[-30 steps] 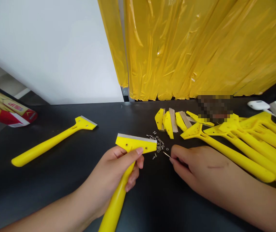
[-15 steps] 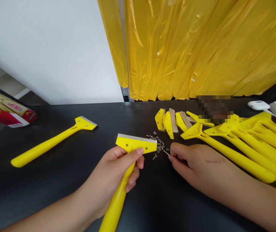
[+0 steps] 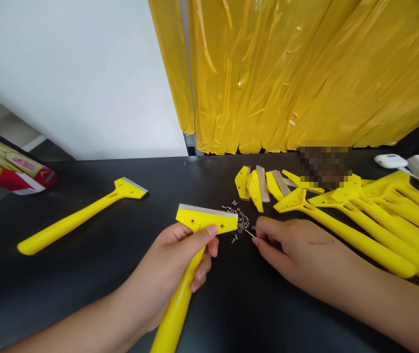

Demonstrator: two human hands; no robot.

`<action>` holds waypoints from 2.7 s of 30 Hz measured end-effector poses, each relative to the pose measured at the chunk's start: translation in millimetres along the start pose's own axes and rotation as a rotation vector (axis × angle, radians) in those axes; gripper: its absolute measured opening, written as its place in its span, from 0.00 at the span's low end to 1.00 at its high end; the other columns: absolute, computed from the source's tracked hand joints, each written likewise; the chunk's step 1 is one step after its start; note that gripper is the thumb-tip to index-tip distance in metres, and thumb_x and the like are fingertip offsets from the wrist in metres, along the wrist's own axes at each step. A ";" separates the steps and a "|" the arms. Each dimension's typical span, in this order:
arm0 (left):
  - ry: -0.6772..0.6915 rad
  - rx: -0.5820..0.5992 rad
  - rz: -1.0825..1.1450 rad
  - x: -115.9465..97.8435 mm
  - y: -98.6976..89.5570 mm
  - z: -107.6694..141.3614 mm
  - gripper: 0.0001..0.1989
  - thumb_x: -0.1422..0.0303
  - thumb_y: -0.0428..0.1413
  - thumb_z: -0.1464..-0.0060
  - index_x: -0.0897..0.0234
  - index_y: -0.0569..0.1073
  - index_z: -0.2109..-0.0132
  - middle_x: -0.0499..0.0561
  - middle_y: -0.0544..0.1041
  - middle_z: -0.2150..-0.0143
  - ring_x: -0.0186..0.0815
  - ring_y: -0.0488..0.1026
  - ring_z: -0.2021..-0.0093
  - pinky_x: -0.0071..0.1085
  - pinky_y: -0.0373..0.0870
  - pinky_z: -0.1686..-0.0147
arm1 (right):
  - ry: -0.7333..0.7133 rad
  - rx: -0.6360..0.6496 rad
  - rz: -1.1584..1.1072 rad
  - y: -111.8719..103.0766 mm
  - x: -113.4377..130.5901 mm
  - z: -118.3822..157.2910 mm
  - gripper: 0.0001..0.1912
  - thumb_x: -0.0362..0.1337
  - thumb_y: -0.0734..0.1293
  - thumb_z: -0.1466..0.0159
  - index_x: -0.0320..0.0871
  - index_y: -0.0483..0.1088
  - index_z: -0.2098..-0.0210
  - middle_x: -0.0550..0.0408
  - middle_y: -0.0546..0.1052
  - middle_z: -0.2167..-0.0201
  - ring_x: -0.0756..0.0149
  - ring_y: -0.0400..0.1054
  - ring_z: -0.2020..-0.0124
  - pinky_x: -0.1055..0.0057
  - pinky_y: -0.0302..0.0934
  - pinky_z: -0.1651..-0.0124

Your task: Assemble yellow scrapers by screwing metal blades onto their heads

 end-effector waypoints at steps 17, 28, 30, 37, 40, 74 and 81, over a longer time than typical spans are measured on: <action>0.001 0.003 0.011 -0.7 0.7 0.6 0.20 0.54 0.61 0.35 0.65 0.75 0.69 0.44 0.64 0.84 0.28 0.59 0.83 0.23 0.57 0.81 | -0.118 -0.134 -0.002 -24.7 6.7 14.9 0.12 0.41 0.60 0.25 0.49 0.69 0.64 0.61 0.74 0.75 0.65 0.69 0.75 0.65 0.53 0.70; -0.014 0.030 0.033 1.6 2.1 0.1 0.19 0.55 0.61 0.35 0.65 0.76 0.69 0.45 0.65 0.83 0.27 0.59 0.82 0.23 0.57 0.81 | -0.188 -0.151 -0.114 -31.9 13.7 14.7 0.10 0.40 0.62 0.24 0.49 0.71 0.61 0.61 0.75 0.74 0.67 0.70 0.74 0.66 0.56 0.70; -0.028 0.061 0.039 2.2 4.9 1.4 0.19 0.56 0.61 0.35 0.65 0.76 0.69 0.46 0.66 0.83 0.27 0.60 0.82 0.23 0.58 0.81 | -0.212 -0.145 -0.164 -34.4 17.3 16.6 0.09 0.39 0.61 0.24 0.49 0.72 0.60 0.62 0.75 0.73 0.68 0.70 0.74 0.67 0.58 0.69; -0.147 0.148 0.044 9.4 12.8 6.9 0.19 0.55 0.60 0.36 0.66 0.76 0.68 0.46 0.66 0.82 0.27 0.58 0.82 0.22 0.57 0.82 | -0.255 -0.066 -0.321 -30.4 24.6 18.6 0.09 0.36 0.61 0.23 0.48 0.71 0.59 0.62 0.76 0.70 0.70 0.70 0.72 0.71 0.60 0.68; -0.144 0.158 0.044 9.9 13.1 6.3 0.19 0.55 0.60 0.35 0.66 0.76 0.68 0.46 0.66 0.82 0.27 0.58 0.82 0.22 0.56 0.82 | -0.277 -0.050 -0.342 -28.6 28.6 18.0 0.09 0.34 0.61 0.24 0.47 0.72 0.59 0.61 0.76 0.69 0.70 0.70 0.71 0.71 0.61 0.67; -0.160 0.267 0.030 9.9 17.7 7.0 0.21 0.52 0.59 0.35 0.65 0.77 0.68 0.46 0.66 0.82 0.28 0.60 0.82 0.24 0.56 0.80 | -0.303 -0.084 -0.467 -29.2 34.1 20.5 0.07 0.32 0.64 0.25 0.47 0.71 0.61 0.61 0.74 0.69 0.72 0.68 0.71 0.73 0.61 0.68; -0.154 0.272 0.055 9.7 17.3 6.3 0.21 0.53 0.59 0.34 0.66 0.77 0.67 0.45 0.66 0.82 0.27 0.59 0.82 0.24 0.56 0.80 | -0.285 -0.077 -0.458 -26.8 31.2 17.1 0.08 0.32 0.64 0.25 0.46 0.71 0.62 0.62 0.72 0.70 0.72 0.66 0.72 0.72 0.59 0.68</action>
Point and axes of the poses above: each hand's wrist, its own z-axis away from the middle knuckle, its own y-axis out of the palm, x = y × z, the point moved 6 cm from there along -z, towards the middle knuckle
